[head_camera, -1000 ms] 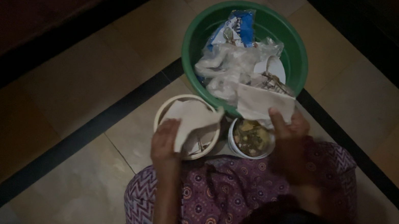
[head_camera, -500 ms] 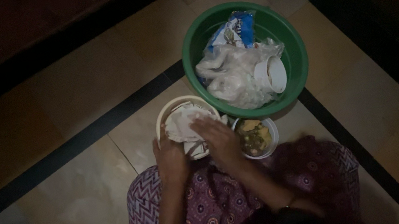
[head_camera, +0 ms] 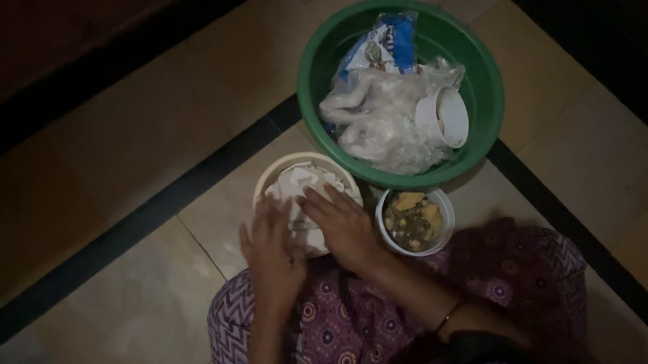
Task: The person sits on the floor and sorts waste items from a plastic bag into a green basin and a small bowl. They handle paper, plastic, and food scraps by hand, placing them into separate containers.
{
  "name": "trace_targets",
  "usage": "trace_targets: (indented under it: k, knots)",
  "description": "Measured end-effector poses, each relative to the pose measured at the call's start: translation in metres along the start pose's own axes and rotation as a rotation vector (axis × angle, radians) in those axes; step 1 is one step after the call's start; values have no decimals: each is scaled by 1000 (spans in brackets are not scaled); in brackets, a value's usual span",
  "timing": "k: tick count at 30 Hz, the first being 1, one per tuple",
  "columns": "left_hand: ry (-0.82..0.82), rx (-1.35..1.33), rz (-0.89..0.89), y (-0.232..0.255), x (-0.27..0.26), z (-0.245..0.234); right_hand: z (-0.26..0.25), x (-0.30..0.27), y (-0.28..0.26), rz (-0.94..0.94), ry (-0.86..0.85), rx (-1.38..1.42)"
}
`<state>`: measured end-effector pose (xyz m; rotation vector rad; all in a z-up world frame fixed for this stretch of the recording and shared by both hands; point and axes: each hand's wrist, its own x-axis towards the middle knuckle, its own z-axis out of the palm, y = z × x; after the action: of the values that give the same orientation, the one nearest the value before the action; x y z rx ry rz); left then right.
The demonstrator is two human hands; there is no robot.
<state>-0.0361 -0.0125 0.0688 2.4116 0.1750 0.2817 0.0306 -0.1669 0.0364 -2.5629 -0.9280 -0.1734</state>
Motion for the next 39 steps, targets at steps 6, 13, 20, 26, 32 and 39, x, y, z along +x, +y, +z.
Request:
trace_targets:
  k: [6,13,20,26,32,39]
  knots:
    - [-206,176,79,12,13,6,-26,11,11,18,-308,166]
    - [-183,178,21,5,18,18,-48,29,40,145,-412,524]
    - [14,-145,-45,2,16,20,-41,42,6,59,-324,102]
    - [61,-298,-54,2,16,16,-33,48,19,-35,-294,130]
    - [158,-393,-53,4,17,14,-55,58,27,150,-287,152]
    - [89,-374,-106,7,16,8,-60,69,18,-34,-182,11]
